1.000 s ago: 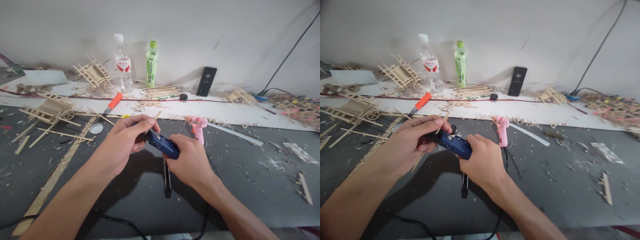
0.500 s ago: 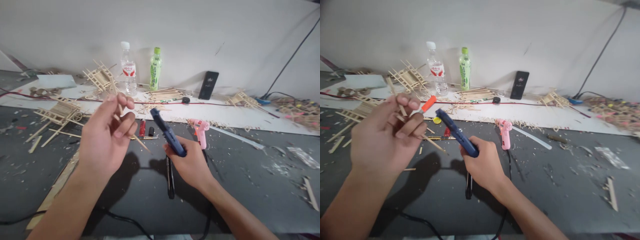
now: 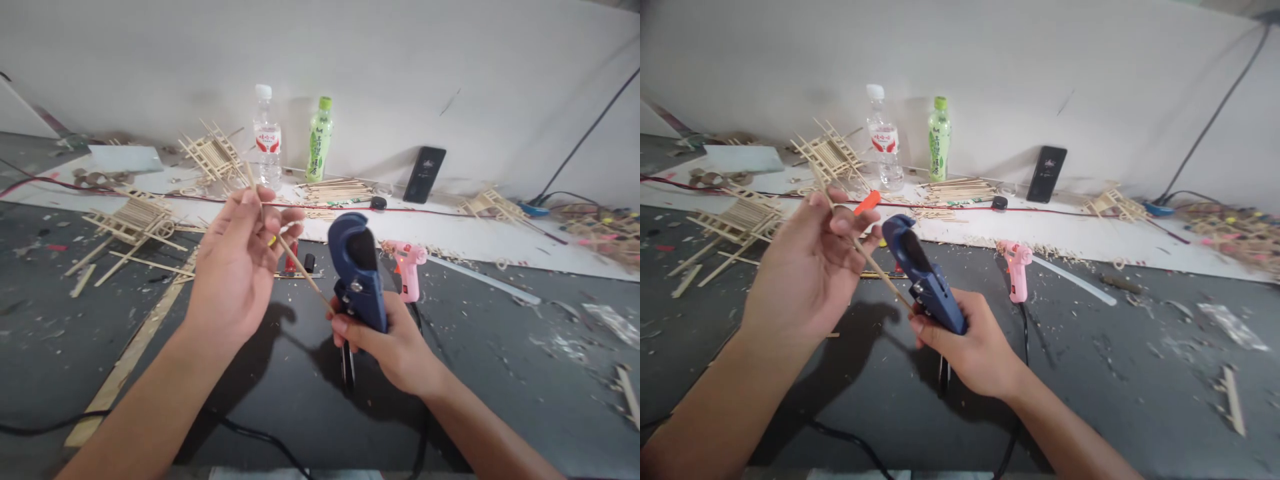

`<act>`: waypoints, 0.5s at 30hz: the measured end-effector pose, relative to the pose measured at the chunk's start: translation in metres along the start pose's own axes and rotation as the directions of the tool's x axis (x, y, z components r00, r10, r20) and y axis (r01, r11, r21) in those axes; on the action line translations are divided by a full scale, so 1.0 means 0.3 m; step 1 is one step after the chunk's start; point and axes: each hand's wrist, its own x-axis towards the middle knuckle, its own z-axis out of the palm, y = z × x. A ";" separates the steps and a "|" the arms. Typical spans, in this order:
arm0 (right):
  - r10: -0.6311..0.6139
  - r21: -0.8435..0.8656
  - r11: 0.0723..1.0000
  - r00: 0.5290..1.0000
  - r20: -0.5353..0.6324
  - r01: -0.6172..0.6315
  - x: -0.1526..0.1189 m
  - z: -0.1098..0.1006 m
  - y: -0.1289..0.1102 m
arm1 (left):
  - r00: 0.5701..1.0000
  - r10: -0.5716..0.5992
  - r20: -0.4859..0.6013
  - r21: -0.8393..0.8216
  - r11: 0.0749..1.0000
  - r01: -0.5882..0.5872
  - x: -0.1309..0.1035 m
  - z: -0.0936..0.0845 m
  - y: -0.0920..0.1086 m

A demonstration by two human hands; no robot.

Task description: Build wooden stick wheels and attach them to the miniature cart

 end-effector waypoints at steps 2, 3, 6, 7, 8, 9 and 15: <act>0.013 0.058 0.998 1.000 -0.017 -0.012 -0.003 -0.006 0.000 | 0.996 0.086 -0.019 0.090 0.992 -0.084 0.013 -0.016 -0.009; 0.013 0.078 0.997 1.000 -0.027 -0.011 -0.004 -0.009 -0.002 | 0.994 0.106 -0.013 0.122 0.987 -0.103 0.016 -0.023 -0.016; -0.010 0.127 0.992 0.998 -0.066 0.018 -0.004 -0.014 -0.005 | 0.996 0.037 0.081 0.158 0.986 -0.049 0.007 -0.027 -0.039; -0.016 0.141 0.990 0.996 -0.083 0.027 -0.003 -0.013 -0.005 | 0.992 -0.009 0.130 0.153 0.988 -0.011 -0.002 -0.024 -0.046; -0.017 0.155 0.987 0.995 -0.097 0.032 -0.001 -0.013 -0.003 | 0.983 -0.055 0.175 0.146 0.989 0.029 -0.012 -0.019 -0.050; -0.014 0.166 0.986 0.994 -0.113 0.032 0.000 -0.011 -0.002 | 0.974 -0.090 0.209 0.140 0.988 0.061 -0.021 -0.015 -0.053; 0.014 0.168 0.986 0.986 -0.167 0.014 0.003 -0.006 -0.008 | 0.958 -0.123 0.259 0.167 0.983 0.082 -0.036 -0.011 -0.057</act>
